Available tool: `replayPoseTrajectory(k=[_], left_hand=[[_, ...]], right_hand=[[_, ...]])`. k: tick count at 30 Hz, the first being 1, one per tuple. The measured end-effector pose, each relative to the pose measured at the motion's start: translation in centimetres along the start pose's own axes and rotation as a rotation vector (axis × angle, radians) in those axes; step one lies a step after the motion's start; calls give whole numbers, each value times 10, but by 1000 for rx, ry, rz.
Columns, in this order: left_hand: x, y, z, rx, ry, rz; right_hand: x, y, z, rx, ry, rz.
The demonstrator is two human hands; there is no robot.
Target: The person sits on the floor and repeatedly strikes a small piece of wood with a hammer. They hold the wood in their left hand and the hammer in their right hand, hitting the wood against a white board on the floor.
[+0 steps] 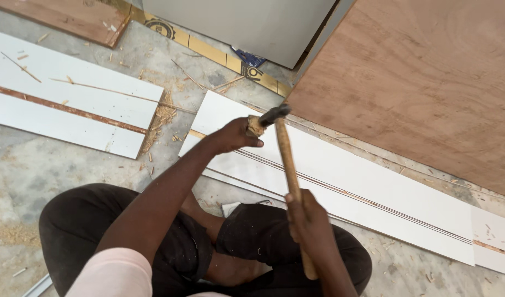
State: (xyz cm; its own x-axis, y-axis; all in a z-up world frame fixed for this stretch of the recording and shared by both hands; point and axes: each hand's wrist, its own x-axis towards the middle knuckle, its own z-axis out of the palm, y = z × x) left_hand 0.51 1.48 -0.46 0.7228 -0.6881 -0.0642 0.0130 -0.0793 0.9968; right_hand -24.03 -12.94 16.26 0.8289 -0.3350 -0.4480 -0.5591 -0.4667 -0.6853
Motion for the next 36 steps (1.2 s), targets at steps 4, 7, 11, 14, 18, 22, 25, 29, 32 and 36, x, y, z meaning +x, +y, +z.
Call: replayPoseTrajectory(k=[4,7,11,14,18,22,25,29,32,36], left_hand=[[2,-13,10,-60,-38,32],[4,-8,8,10,-43,45],[-1,0,16,183,-30,65],[0,0,15,174,-64,37],[15,1,17,322,-115,17],[39,-35,-6,570,-205,96],[23,-52,-95,791,-142,-63],[-39,-16,-162,524,249,-115],[-49,21,-138,355,288,-83],[-35,37,-73,131,222,-23]], right_hand=[[-14,14,2,164,187,-116],[-4,10,12,113,39,-47],[-4,16,-4,128,25,-58],[-11,30,-2,347,209,-288],[3,44,7,421,192,-217],[18,67,14,454,112,70],[24,78,12,507,139,183],[37,83,11,626,195,142],[43,83,14,622,145,126],[42,82,20,497,91,143]])
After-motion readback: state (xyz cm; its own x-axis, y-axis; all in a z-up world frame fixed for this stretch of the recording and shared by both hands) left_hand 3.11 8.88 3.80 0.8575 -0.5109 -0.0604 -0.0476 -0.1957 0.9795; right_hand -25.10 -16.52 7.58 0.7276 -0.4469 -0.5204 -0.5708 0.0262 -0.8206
